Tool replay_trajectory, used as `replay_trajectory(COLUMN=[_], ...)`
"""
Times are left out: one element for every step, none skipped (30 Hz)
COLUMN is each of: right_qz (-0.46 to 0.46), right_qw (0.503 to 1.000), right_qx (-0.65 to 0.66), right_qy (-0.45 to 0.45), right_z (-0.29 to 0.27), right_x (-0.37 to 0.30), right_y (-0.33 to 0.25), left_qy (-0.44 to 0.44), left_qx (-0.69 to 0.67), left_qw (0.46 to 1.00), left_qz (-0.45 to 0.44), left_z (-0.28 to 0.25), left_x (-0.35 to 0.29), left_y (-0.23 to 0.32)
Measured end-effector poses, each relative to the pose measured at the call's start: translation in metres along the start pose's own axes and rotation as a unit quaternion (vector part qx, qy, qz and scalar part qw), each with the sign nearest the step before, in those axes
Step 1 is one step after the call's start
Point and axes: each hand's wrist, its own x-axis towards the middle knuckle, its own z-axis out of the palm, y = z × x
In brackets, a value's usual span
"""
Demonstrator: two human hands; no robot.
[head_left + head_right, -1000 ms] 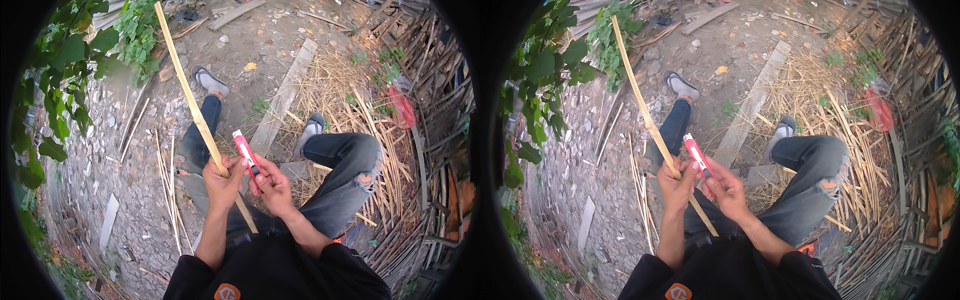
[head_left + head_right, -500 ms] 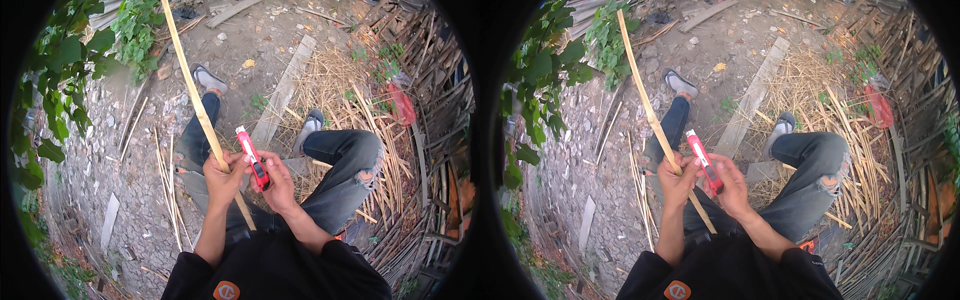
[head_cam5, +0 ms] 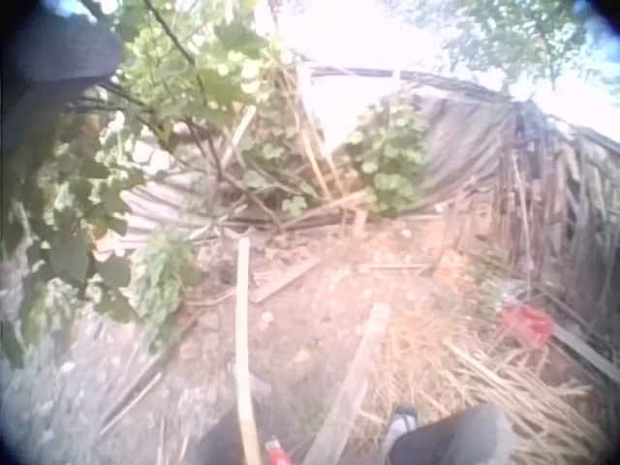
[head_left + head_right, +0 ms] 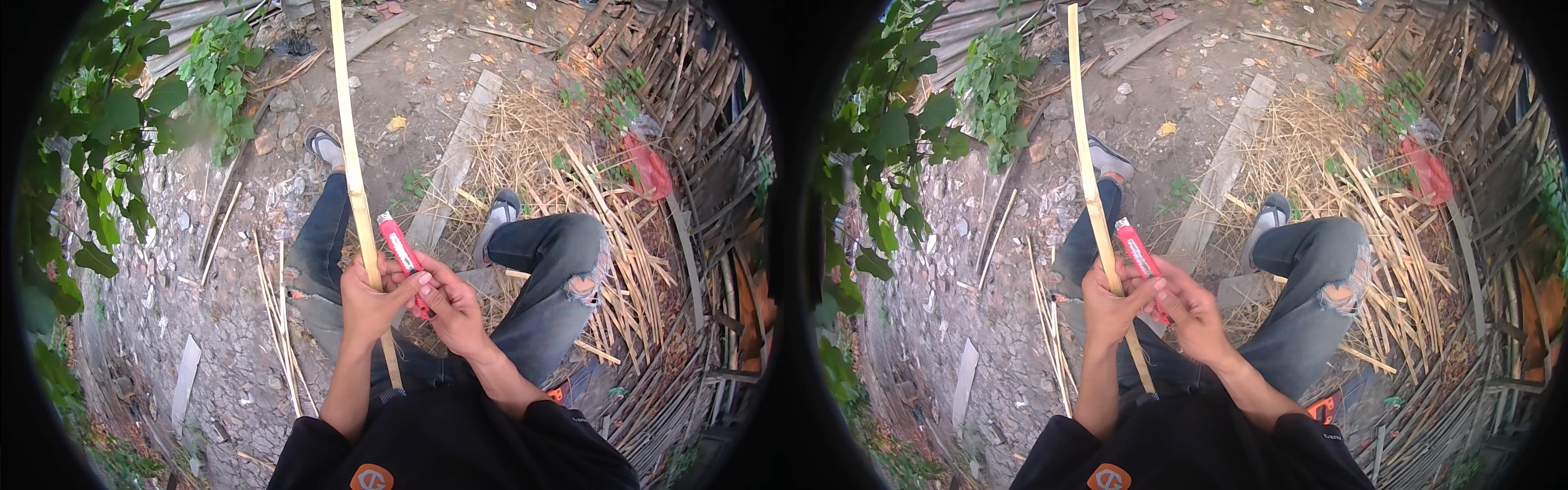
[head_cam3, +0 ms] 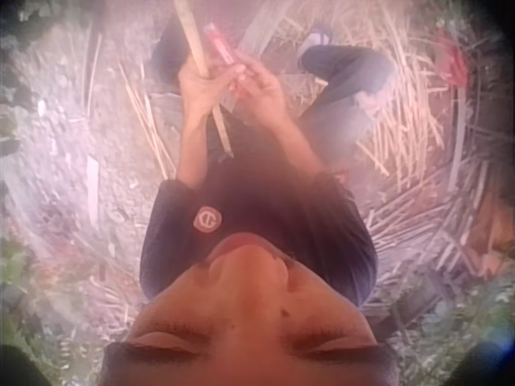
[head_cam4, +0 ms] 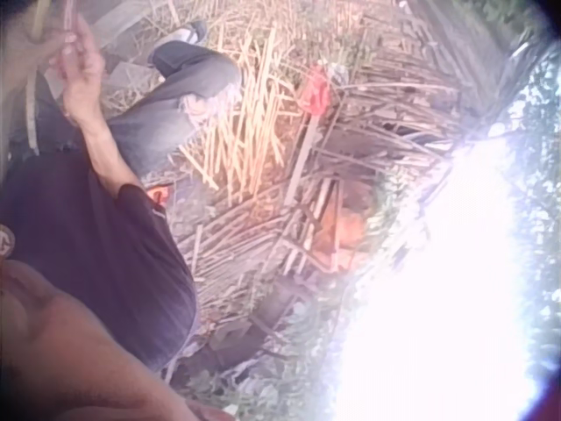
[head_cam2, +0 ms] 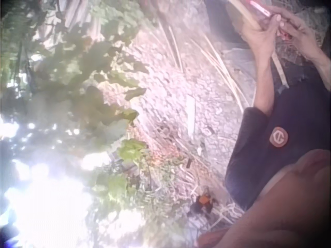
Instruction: The person sits on the ground and uses a red utility knife to shave and smooth a long, thin bamboo strip. They hold the strip with their left hand and repeatedly scrape the blade along its length to remove the outer layer and refine its shape.
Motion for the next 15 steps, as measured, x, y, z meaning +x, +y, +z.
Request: replay_trajectory(right_qz=[-0.001, -0.001, -0.003, -0.006, -0.008, -0.010, -0.008, -0.006, -0.003, -0.013, -0.023, -0.031, -0.031, -0.032, -0.031], right_qw=[1.000, 1.000, 1.000, 1.000, 0.999, 0.999, 0.999, 1.000, 1.000, 1.000, 1.000, 0.999, 0.999, 0.999, 0.999], right_qx=[-0.002, -0.004, -0.007, -0.008, -0.008, -0.009, -0.006, -0.004, -0.001, 0.000, 0.001, 0.002, -0.005, -0.012, -0.019], right_qy=[-0.006, -0.012, -0.019, -0.024, -0.030, -0.035, -0.031, -0.027, -0.022, -0.017, -0.012, -0.007, 0.003, 0.013, 0.023], right_z=[0.000, -0.001, -0.002, -0.001, -0.001, 0.000, 0.002, 0.005, 0.007, 0.008, 0.009, 0.009, 0.008, 0.006, 0.005], right_x=[-0.002, -0.004, -0.005, -0.007, -0.008, -0.009, -0.010, -0.011, -0.011, -0.011, -0.012, -0.013, -0.013, -0.012, -0.012], right_y=[0.001, 0.002, 0.002, 0.002, 0.002, 0.002, 0.001, -0.001, -0.002, -0.002, -0.001, 0.001, 0.003, 0.006, 0.008], left_qy=[-0.004, 0.001, 0.005, 0.009, 0.005, 0.002, -0.001, -0.001, -0.002, -0.003, -0.008, -0.014, -0.019, -0.021, -0.023], left_qx=[-0.022, -0.017, -0.013, -0.009, -0.005, -0.002, 0.001, 0.003, 0.004, 0.005, -0.004, -0.014, -0.024, -0.028, -0.032], left_qw=[1.000, 1.000, 1.000, 1.000, 1.000, 1.000, 1.000, 1.000, 1.000, 1.000, 1.000, 1.000, 0.999, 0.999, 0.999], left_qz=[-0.015, -0.016, -0.016, -0.016, -0.014, -0.013, -0.013, -0.008, -0.002, 0.003, 0.006, 0.008, 0.010, 0.010, 0.010], left_z=[0.003, 0.003, 0.003, 0.003, 0.002, 0.000, -0.001, -0.001, 0.000, 0.001, 0.003, 0.004, 0.005, 0.005, 0.005], left_x=[-0.002, -0.003, -0.004, -0.005, -0.006, -0.008, -0.009, -0.010, -0.012, -0.013, -0.013, -0.014, -0.014, -0.014, -0.014], left_y=[0.002, 0.003, 0.005, 0.007, 0.009, 0.009, 0.009, 0.011, 0.012, 0.013, 0.015, 0.015, 0.015, 0.015, 0.013])
